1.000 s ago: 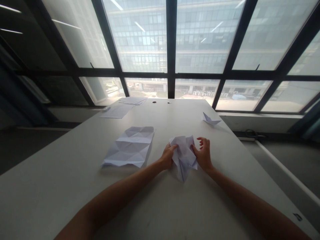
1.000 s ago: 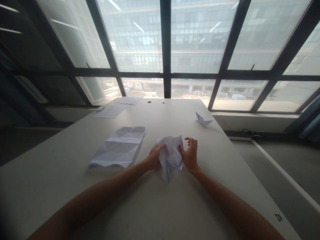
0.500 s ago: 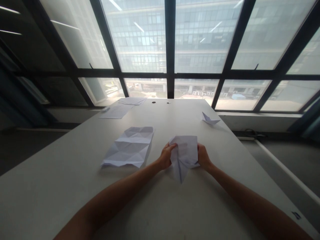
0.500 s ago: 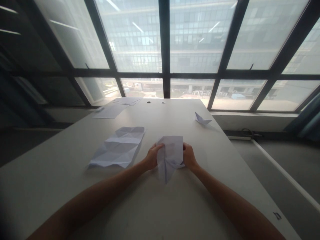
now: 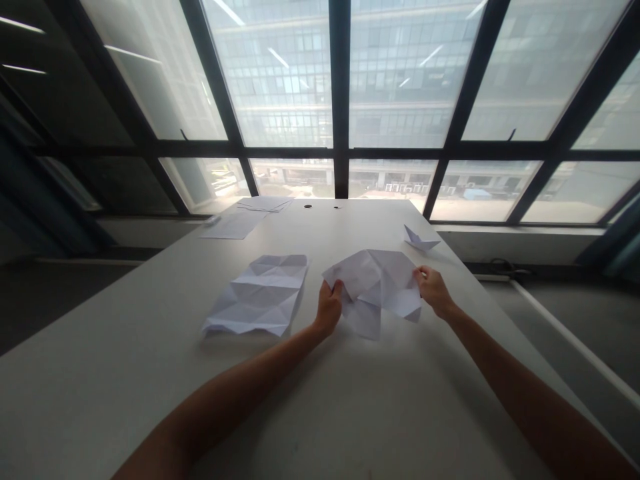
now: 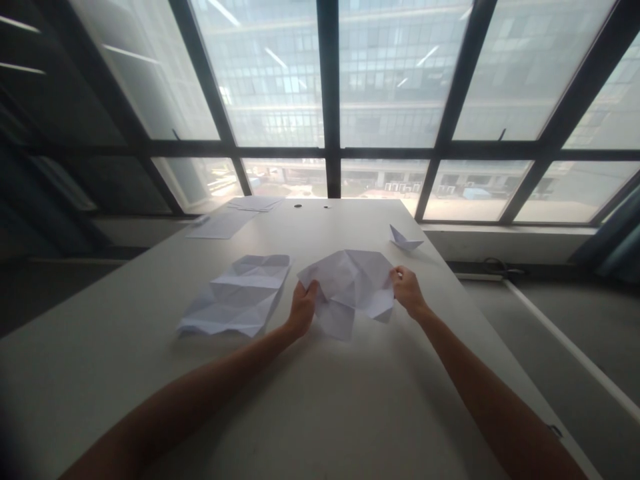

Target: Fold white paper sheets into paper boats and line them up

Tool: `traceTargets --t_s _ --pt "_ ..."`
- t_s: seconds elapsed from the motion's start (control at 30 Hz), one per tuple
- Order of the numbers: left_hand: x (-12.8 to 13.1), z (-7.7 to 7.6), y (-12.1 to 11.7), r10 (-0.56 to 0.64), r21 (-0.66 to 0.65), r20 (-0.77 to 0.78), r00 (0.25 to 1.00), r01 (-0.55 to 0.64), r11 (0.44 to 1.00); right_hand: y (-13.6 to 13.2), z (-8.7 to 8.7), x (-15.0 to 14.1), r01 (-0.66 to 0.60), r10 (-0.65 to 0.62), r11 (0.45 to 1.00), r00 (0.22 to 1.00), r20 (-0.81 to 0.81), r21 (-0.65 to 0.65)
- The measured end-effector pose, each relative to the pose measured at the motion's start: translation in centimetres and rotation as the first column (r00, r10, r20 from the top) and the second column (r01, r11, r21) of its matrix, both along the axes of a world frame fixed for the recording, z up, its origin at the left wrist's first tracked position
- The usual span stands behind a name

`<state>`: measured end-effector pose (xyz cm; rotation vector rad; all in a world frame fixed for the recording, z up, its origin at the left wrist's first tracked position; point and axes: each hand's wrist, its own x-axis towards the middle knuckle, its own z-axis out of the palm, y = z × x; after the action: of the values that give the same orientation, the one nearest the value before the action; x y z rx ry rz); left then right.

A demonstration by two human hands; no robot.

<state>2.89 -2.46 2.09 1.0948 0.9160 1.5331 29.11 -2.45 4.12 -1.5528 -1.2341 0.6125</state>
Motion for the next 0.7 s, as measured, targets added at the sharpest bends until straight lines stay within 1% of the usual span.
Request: traceTargets --t_s 0.03,0.07,0.13,0.2,0.23,0.27,0.3,0.33,0.4,0.47,0.53,0.6,0.7 --pt "0.0 0.2 -0.2 -0.016 -0.004 -0.014 1.0 0.016 1.0 0.1 0.0 0.2 0.014 -0.016 0.999 0.999 0.04 0.037" --pt "0.1 0.4 -0.5 -0.063 -0.022 -0.013 0.998 0.063 0.998 0.1 0.0 0.3 0.036 -0.042 0.996 0.996 0.075 0.08" --pt "0.2 0.7 -1.1 -0.229 -0.08 0.024 0.973 0.23 0.97 0.1 0.0 0.3 0.071 -0.095 0.982 0.987 0.131 0.177" --pt "0.3 0.7 -1.5 -0.408 -0.142 0.061 0.911 0.412 0.9 0.0 0.1 0.2 0.086 -0.132 0.963 0.977 0.167 0.255" --pt "0.4 0.6 -1.6 -0.475 -0.169 0.067 0.878 0.479 0.861 0.0 0.0 0.2 0.097 -0.15 0.954 0.973 0.173 0.283" --pt "0.4 0.4 -1.7 -0.519 -0.196 0.063 0.853 0.52 0.831 0.0 0.0 0.3 0.114 -0.171 0.946 0.97 0.17 0.304" --pt "0.4 0.2 -1.6 -0.533 -0.219 0.049 0.845 0.53 0.819 0.0 -0.1 0.4 0.132 -0.19 0.939 0.968 0.161 0.316" --pt "0.4 0.1 -1.5 -0.524 -0.237 0.025 0.851 0.515 0.824 0.0 -0.2 0.6 0.144 -0.199 0.938 0.968 0.15 0.315" --pt "0.4 -0.2 -1.3 -0.46 -0.238 -0.044 0.887 0.438 0.867 0.2 -0.3 1.2 0.139 -0.18 0.952 0.975 0.13 0.271" --pt "0.3 -0.2 -1.2 -0.371 -0.201 -0.137 0.919 0.341 0.918 0.5 -0.4 1.9 0.116 -0.138 0.973 0.985 0.1 0.2" --pt "0.1 0.1 -1.0 -0.27 -0.138 -0.248 0.93 0.242 0.96 0.8 -0.2 2.7 0.107 -0.117 0.981 0.992 0.053 0.162" --pt "-0.3 0.6 -0.7 -0.162 -0.051 -0.354 0.921 0.153 0.987 1.1 0.2 3.5 0.11 -0.115 0.981 0.993 0.024 0.162" --pt "-1.7 2.3 0.3 -0.045 0.063 -0.452 0.891 0.083 0.995 1.2 0.7 4.5 0.079 -0.087 0.987 0.995 0.053 0.138"
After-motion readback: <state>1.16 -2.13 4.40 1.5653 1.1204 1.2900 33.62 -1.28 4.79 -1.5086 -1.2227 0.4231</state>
